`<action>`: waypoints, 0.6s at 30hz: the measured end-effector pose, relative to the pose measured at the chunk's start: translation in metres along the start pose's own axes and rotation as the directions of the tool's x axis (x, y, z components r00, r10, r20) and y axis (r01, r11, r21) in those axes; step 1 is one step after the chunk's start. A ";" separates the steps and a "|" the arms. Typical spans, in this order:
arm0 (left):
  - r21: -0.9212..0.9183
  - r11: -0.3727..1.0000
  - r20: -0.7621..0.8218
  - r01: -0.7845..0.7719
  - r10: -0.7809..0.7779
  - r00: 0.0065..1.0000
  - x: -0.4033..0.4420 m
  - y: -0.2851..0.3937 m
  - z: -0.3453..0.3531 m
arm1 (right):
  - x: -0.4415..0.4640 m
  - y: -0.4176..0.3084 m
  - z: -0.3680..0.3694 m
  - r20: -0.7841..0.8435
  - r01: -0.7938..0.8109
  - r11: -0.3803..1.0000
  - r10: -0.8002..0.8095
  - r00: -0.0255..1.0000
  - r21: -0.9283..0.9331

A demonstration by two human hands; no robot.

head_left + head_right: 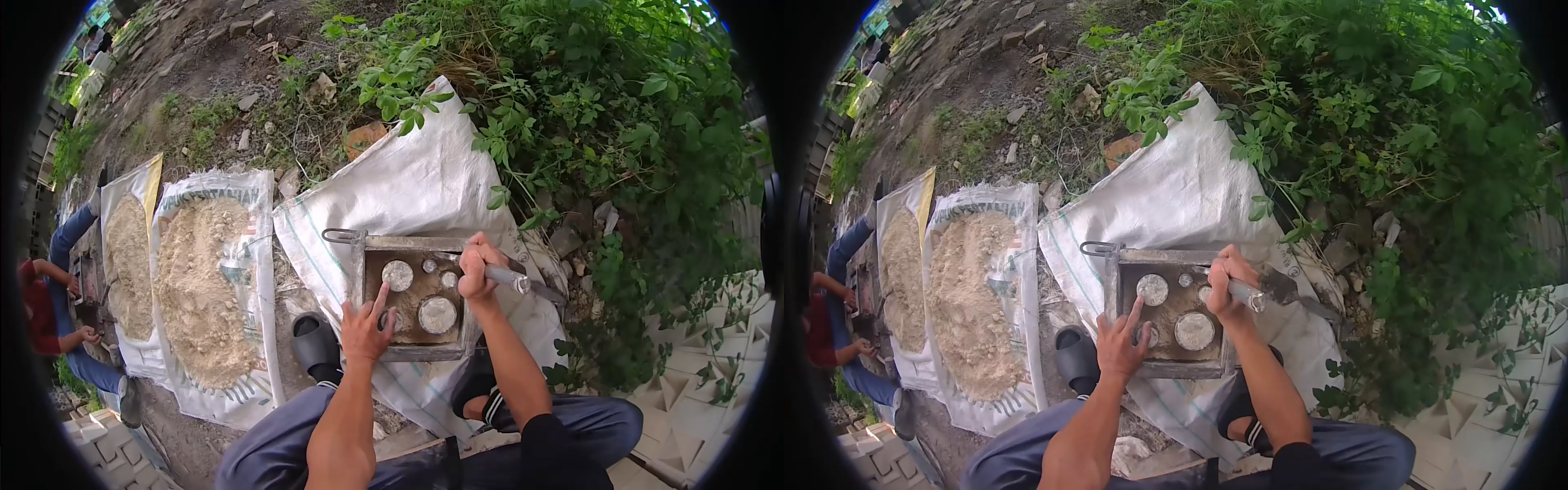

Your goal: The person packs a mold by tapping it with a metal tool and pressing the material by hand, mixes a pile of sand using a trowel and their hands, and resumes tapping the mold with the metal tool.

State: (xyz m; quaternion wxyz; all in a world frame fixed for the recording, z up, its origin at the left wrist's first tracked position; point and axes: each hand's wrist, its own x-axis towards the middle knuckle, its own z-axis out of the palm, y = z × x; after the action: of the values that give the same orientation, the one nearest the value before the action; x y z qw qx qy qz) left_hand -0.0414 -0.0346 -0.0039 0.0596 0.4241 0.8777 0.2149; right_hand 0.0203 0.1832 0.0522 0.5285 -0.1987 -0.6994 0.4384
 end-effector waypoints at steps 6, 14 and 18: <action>0.007 1.000 0.009 0.011 -0.011 1.000 0.004 -0.001 0.002 | 0.010 -0.020 -0.015 -0.076 0.017 0.994 -0.008 0.997 0.112; 0.014 1.000 0.003 -0.007 0.007 1.000 0.002 -0.001 0.004 | 0.018 -0.021 -0.014 -0.052 0.044 0.991 -0.038 0.998 0.128; 0.017 1.000 0.004 0.005 -0.005 1.000 0.004 0.003 0.001 | 0.005 0.004 0.005 0.067 -0.032 0.999 0.029 0.997 0.043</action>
State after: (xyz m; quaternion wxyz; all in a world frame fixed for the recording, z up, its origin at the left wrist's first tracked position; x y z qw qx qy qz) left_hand -0.0415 -0.0296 -0.0037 0.0582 0.4230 0.8804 0.2064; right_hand 0.0131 0.1872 0.0511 0.5025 -0.1828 -0.7036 0.4679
